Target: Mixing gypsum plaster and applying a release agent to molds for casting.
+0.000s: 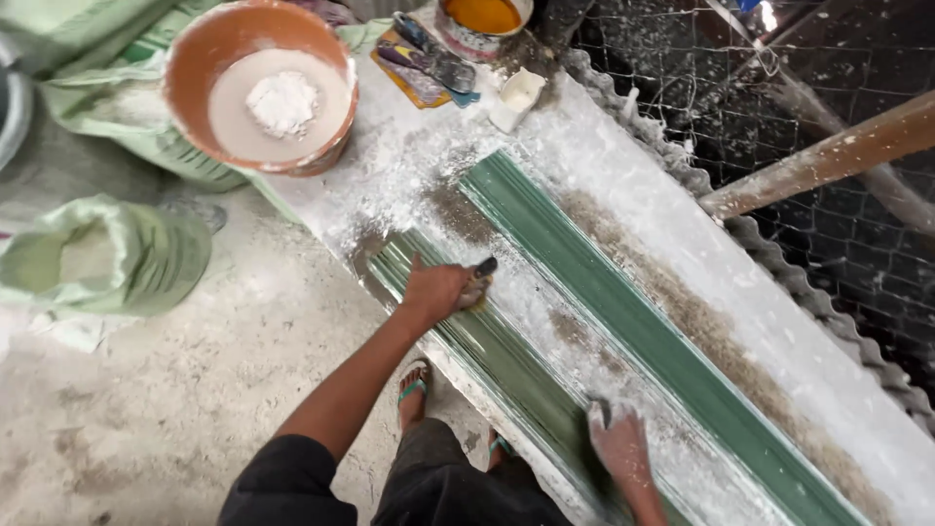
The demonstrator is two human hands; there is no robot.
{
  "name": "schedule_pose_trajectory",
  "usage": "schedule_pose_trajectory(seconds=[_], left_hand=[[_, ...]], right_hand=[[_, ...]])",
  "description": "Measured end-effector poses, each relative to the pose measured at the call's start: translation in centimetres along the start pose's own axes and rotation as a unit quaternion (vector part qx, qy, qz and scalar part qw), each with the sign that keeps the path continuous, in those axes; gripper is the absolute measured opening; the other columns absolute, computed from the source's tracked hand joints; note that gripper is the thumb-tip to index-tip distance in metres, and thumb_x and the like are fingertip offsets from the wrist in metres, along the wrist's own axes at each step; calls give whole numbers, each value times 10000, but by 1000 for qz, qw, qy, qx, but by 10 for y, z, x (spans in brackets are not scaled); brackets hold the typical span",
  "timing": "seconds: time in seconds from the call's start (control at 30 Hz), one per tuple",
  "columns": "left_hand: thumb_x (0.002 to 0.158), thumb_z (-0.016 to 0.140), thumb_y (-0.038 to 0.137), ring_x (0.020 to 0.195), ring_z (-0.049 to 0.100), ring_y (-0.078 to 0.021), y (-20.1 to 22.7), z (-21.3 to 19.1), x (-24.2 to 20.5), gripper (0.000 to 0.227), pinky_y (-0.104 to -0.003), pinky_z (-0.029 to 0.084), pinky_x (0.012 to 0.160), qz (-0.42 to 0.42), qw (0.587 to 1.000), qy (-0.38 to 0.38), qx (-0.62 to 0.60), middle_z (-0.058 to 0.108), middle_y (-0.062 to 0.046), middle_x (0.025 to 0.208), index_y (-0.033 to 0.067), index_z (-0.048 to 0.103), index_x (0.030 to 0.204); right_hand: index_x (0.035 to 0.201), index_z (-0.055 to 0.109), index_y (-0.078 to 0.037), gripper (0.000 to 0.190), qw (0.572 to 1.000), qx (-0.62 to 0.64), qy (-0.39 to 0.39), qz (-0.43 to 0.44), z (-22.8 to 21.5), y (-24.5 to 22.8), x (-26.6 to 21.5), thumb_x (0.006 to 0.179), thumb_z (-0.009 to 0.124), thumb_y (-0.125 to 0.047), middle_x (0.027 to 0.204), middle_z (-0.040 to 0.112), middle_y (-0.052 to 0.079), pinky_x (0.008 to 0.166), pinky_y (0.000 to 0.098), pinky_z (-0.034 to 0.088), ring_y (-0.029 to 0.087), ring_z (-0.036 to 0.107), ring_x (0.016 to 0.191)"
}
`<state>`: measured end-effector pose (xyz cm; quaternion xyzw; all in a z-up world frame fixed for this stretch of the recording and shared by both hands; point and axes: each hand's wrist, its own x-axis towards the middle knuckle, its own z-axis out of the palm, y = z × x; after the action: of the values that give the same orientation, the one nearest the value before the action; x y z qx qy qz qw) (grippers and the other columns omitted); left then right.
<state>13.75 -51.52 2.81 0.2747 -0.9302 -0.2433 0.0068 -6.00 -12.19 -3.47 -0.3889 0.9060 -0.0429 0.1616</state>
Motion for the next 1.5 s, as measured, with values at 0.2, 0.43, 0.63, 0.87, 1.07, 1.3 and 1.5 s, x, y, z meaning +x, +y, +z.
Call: schedule_pose_trajectory(seconds=[0.2, 0.43, 0.63, 0.87, 1.07, 1.3, 1.5], left_hand=[[940, 568, 593, 910, 737, -224, -65, -75, 16, 443, -777, 206, 1112, -48, 997, -67, 3, 751, -21, 986, 268, 651, 1229], [976, 589, 442, 809, 724, -224, -108, -120, 17, 428, -611, 356, 1085, -62, 991, -71, 94, 743, -89, 933, 335, 590, 1391], [1006, 673, 364, 790, 711, -305, -89, -101, -20, 337, -444, 552, 715, -120, 983, 101, -96, 741, -115, 977, 245, 705, 1320], [967, 728, 274, 843, 734, -324, 17, 19, -52, 257, -425, 589, 732, 75, 963, 201, -164, 735, -130, 993, 134, 740, 1182], [910, 739, 315, 790, 723, -360, 164, 90, -94, 355, -443, 566, 651, 102, 977, 81, -168, 723, -156, 1011, 122, 731, 1208], [955, 761, 300, 900, 718, -383, 310, 209, -157, 359, -443, 574, 722, 183, 962, 129, -158, 724, -171, 1068, 163, 693, 1280], [940, 756, 285, 880, 706, -396, 449, 297, -194, 379, -458, 566, 725, 252, 944, 102, -186, 728, -171, 1042, 160, 688, 1292]], right_hand=[[1261, 656, -64, 432, 996, 6, 41, 74, 0, 0, -19, 951, 610, -363, 1240, 650, 257, 1076, 517, 417, 453, 562, 1194], [1184, 709, -79, 327, 976, 131, 89, 152, -23, -28, -76, 950, 626, -292, 1178, 706, 200, 1005, 466, 492, 387, 634, 1139], [1226, 703, -57, 341, 945, 191, 106, 244, 1, 15, -154, 976, 642, -281, 1172, 724, 185, 956, 419, 531, 315, 706, 1080], [1266, 693, -43, 372, 885, 232, 85, 394, 20, 22, -245, 1002, 638, -299, 1173, 744, 185, 928, 428, 540, 311, 713, 1084], [1270, 690, -59, 354, 858, 284, 139, 405, 59, 83, -346, 1000, 601, -269, 1159, 762, 160, 934, 404, 555, 295, 741, 1070], [1291, 668, -56, 393, 839, 330, 174, 397, 129, 195, -489, 1026, 553, -322, 1221, 723, 178, 928, 416, 543, 332, 698, 1090], [1312, 646, -79, 410, 787, 351, 139, 488, 112, 268, -593, 1025, 528, -347, 1224, 704, 164, 903, 440, 571, 393, 716, 994]])
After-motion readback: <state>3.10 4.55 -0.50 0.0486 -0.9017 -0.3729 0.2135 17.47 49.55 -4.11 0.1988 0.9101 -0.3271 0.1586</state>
